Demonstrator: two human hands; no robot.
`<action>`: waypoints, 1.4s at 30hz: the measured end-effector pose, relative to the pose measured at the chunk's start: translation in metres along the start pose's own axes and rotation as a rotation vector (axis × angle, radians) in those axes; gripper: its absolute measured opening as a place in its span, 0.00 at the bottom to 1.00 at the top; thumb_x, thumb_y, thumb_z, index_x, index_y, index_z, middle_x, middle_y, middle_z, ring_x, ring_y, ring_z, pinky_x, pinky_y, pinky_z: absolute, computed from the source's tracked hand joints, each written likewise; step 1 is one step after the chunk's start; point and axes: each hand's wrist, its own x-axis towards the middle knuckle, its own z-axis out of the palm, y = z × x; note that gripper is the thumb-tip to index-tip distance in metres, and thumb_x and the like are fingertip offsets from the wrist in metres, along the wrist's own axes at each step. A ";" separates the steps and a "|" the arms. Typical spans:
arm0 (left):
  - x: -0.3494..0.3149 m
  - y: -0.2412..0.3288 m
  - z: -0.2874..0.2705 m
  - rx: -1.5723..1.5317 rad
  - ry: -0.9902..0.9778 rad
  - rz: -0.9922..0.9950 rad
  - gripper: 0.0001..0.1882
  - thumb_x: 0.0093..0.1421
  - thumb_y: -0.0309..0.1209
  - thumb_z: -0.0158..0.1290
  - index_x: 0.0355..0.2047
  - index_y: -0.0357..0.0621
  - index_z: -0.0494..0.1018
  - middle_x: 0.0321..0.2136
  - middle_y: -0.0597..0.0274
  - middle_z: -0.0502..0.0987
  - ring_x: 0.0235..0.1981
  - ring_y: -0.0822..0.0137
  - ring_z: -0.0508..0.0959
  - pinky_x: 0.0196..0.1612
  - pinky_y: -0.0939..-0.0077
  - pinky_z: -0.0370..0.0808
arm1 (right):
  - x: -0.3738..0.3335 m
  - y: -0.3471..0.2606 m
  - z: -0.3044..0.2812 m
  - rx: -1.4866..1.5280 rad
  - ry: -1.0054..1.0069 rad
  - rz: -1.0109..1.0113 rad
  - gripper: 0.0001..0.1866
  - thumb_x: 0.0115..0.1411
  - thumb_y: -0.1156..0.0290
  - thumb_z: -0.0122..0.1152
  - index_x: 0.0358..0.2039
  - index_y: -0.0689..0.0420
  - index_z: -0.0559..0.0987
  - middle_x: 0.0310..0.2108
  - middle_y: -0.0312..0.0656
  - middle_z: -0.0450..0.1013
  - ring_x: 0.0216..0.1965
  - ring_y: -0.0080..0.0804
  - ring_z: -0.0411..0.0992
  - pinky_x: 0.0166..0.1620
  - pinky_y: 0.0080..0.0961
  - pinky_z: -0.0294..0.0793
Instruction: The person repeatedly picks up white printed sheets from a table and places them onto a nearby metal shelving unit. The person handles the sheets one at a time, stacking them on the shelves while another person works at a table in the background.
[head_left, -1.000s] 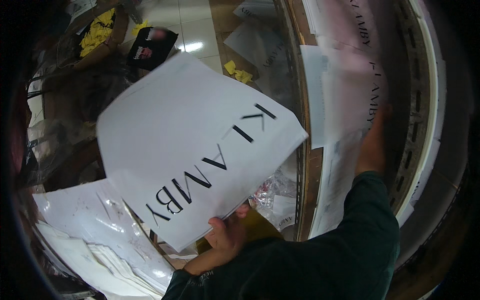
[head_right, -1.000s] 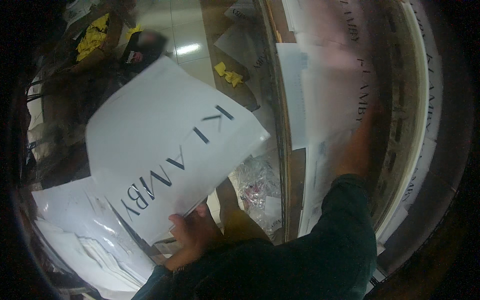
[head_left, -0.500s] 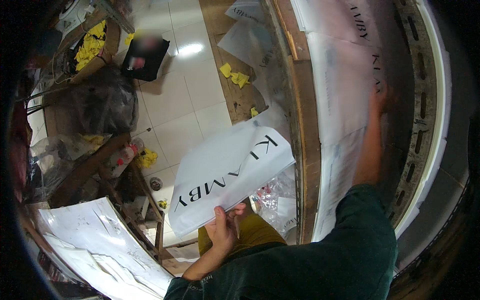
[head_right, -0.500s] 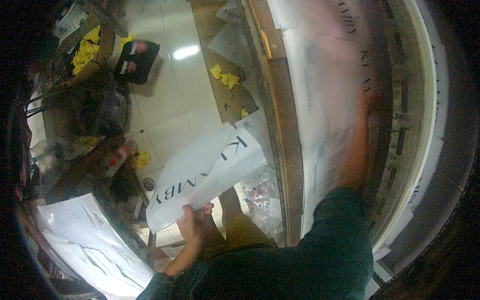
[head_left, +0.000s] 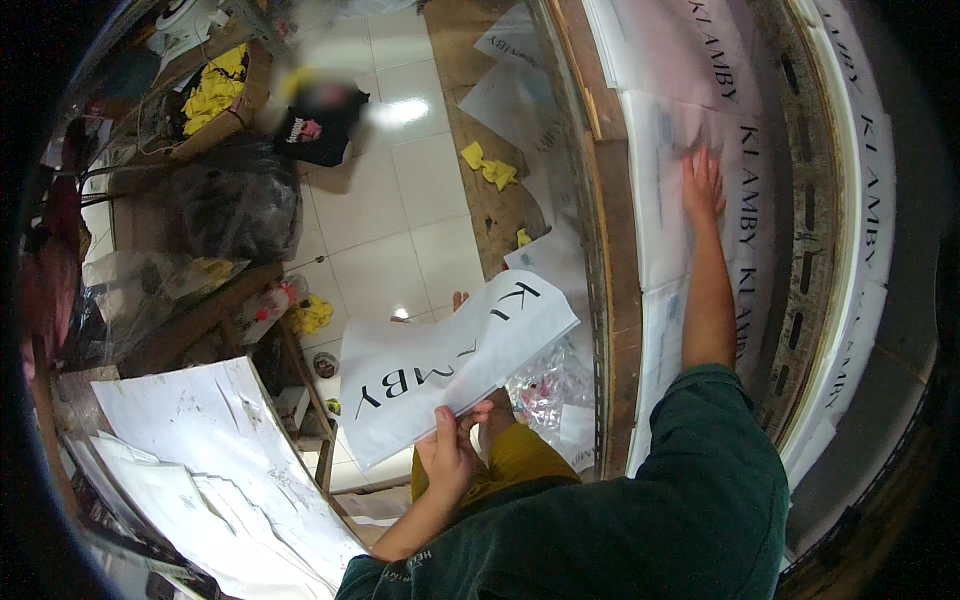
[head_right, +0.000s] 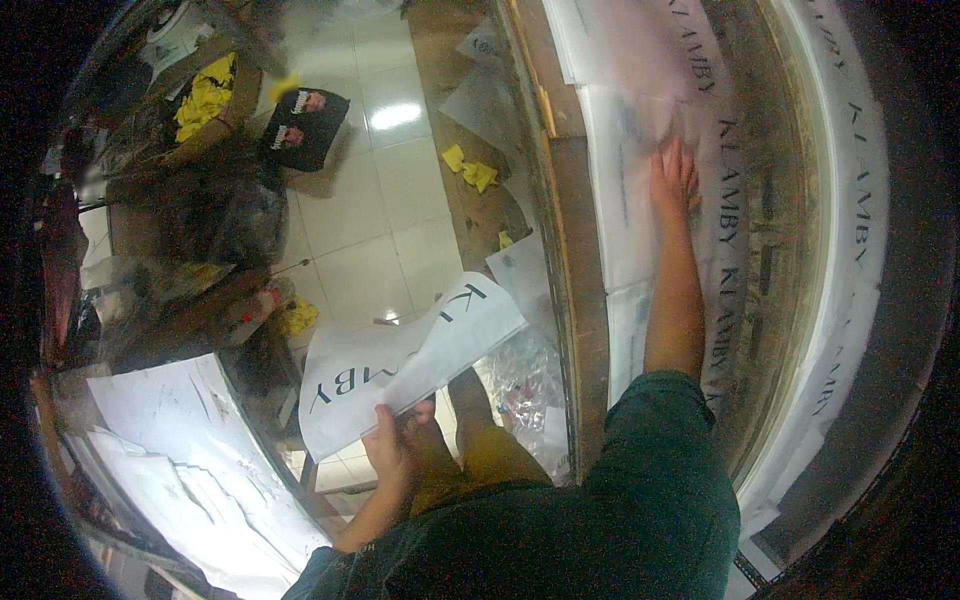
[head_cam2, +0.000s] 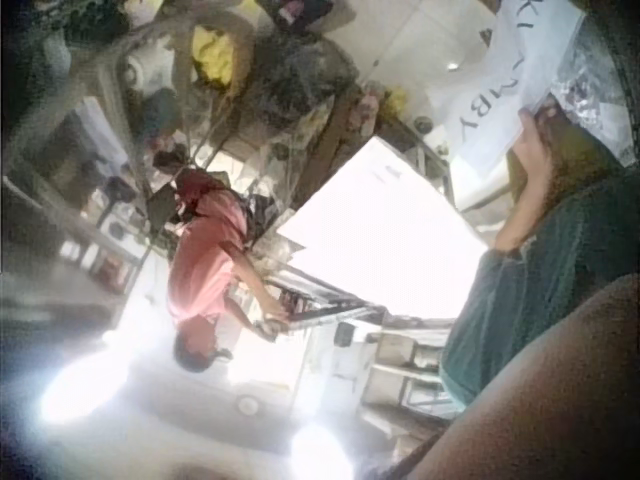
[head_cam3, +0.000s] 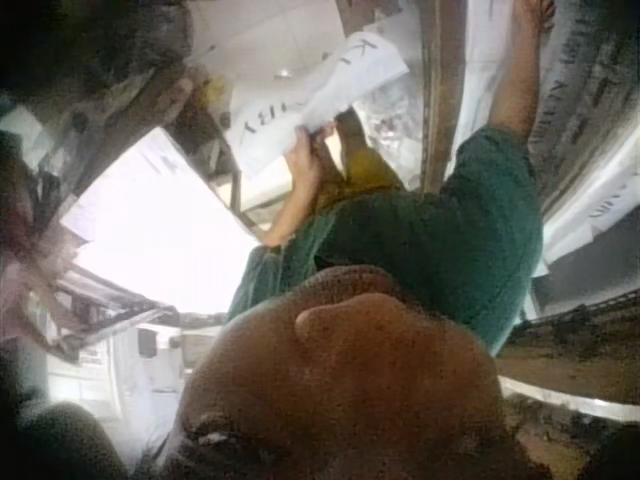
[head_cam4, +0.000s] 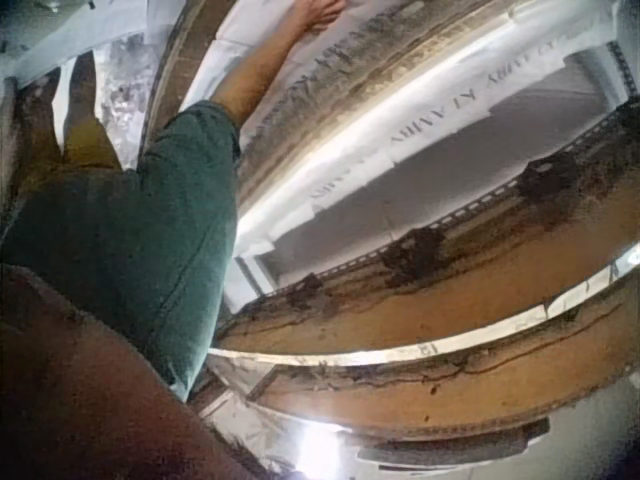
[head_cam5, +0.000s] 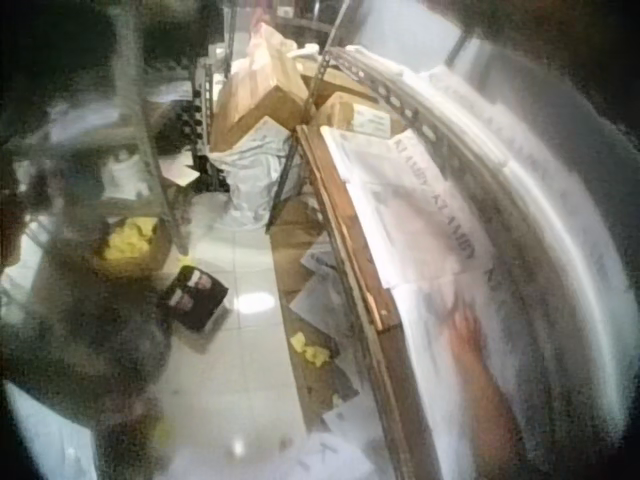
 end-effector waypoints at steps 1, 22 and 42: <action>-0.001 0.001 0.000 -0.002 -0.016 0.006 0.16 0.62 0.33 0.38 0.40 0.29 0.63 0.32 0.45 0.73 0.33 0.60 0.75 0.36 0.73 0.74 | -0.001 -0.002 -0.005 -0.005 -0.033 0.015 0.33 0.55 0.40 0.33 0.60 0.33 0.45 0.62 0.40 0.39 0.62 0.41 0.36 0.56 0.57 0.33; 0.006 0.048 -0.006 -0.239 -0.138 -0.065 0.15 0.60 0.43 0.42 0.38 0.45 0.66 0.34 0.64 0.71 0.34 0.70 0.70 0.38 0.73 0.68 | -0.418 -0.163 -0.131 1.229 -0.645 -0.593 0.25 0.60 0.64 0.42 0.57 0.56 0.56 0.49 0.48 0.61 0.45 0.35 0.62 0.46 0.27 0.61; -0.225 0.092 -0.143 0.088 -0.214 -0.060 0.21 0.56 0.50 0.45 0.40 0.48 0.69 0.33 0.71 0.70 0.30 0.79 0.69 0.35 0.83 0.67 | -0.410 -0.150 -0.177 1.411 -0.159 -0.545 0.15 0.45 0.83 0.49 0.36 0.61 0.71 0.36 0.39 0.66 0.35 0.27 0.64 0.40 0.22 0.63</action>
